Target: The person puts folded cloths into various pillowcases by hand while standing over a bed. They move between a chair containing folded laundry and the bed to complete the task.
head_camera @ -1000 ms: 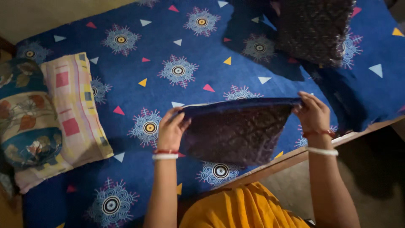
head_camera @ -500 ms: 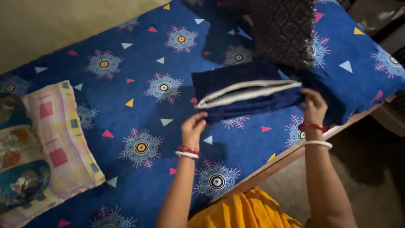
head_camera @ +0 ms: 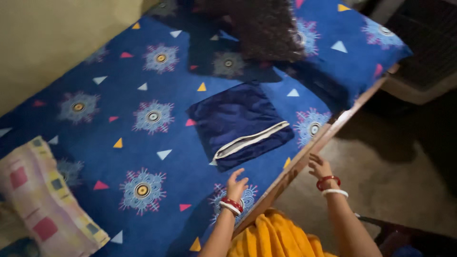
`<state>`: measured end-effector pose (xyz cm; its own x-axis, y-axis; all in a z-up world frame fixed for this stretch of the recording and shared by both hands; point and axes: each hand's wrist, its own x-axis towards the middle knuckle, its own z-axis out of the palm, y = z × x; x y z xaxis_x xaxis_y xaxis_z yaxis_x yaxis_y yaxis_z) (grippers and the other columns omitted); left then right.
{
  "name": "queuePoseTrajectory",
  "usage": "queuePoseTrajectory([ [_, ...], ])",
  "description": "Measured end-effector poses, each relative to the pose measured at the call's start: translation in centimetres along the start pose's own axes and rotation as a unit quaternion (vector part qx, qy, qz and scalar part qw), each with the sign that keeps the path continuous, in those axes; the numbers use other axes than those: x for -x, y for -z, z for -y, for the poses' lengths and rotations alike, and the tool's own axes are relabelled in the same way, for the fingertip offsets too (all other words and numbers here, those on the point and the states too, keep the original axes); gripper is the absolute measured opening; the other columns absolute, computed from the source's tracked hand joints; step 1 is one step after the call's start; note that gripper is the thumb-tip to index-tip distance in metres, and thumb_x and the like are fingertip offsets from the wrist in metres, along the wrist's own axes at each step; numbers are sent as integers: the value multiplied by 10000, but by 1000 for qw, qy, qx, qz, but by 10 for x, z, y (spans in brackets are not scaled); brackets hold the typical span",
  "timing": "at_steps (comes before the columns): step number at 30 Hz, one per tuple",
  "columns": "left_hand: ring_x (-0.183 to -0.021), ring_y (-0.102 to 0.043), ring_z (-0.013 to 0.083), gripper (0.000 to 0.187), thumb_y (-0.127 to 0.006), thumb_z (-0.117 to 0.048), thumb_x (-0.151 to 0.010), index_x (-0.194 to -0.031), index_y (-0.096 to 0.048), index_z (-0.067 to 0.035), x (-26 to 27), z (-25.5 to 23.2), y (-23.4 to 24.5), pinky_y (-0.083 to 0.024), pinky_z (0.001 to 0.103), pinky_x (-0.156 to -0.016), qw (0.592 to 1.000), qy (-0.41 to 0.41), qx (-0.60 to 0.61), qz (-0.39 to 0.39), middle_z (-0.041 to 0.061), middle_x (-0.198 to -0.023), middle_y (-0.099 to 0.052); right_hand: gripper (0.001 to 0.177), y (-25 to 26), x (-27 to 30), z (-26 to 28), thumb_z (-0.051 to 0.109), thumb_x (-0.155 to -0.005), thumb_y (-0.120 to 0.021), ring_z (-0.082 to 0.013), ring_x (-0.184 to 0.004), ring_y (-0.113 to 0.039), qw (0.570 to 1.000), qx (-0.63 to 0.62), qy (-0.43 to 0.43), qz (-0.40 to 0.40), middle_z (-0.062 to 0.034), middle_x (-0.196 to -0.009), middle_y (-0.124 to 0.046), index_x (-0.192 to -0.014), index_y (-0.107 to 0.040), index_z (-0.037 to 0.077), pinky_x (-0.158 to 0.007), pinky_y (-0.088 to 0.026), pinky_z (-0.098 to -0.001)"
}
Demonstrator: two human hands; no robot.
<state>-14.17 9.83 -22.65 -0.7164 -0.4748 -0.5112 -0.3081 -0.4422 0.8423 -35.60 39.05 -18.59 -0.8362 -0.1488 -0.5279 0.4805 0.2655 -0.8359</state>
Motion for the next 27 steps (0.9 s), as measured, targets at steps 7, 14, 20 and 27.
queuePoseTrajectory([
  [7, -975, -670, 92, 406, -674, -29, -888, -1291, -667, -77, 60, -21, -119, -575, 259, -749, 982, -21, -43, 185, 58, -1248, -682, 431, 79, 80, -44, 103, -965, -619, -258, -1180, -665, 993, -104, 39, -37, -108, -1368, -665, -1396, -598, 114, -890, -580, -387],
  [14, -1026, -657, 149, 423, -684, -17, -893, -1311, -653, -66, 183, -20, -233, -585, 285, -797, 930, 77, -83, 349, 64, -1355, -605, 379, 189, 212, -135, 89, -949, -640, -189, -1136, -678, 970, -101, 134, -174, -77, -1265, -711, -1328, -633, 87, -841, -587, -341],
  [20, -1058, -679, 171, 432, -681, -36, -886, -1315, -639, -60, 270, 38, -298, -588, 309, -824, 865, 131, -110, 472, 61, -1354, -604, 311, 266, 329, -241, 3, -909, -691, -174, -1012, -700, 881, -156, 110, -432, -81, -1150, -740, -1215, -708, 49, -850, -585, -320],
  [27, -951, -677, 157, 415, -669, -48, -932, -1346, -635, -60, 316, 137, -347, -574, 279, -794, 794, 174, -139, 565, 83, -1140, -681, 294, 294, 422, -319, 115, -941, -644, -158, -875, -643, 672, -441, -50, -592, -25, -1049, -694, -1229, -702, 122, -768, -550, -382],
])
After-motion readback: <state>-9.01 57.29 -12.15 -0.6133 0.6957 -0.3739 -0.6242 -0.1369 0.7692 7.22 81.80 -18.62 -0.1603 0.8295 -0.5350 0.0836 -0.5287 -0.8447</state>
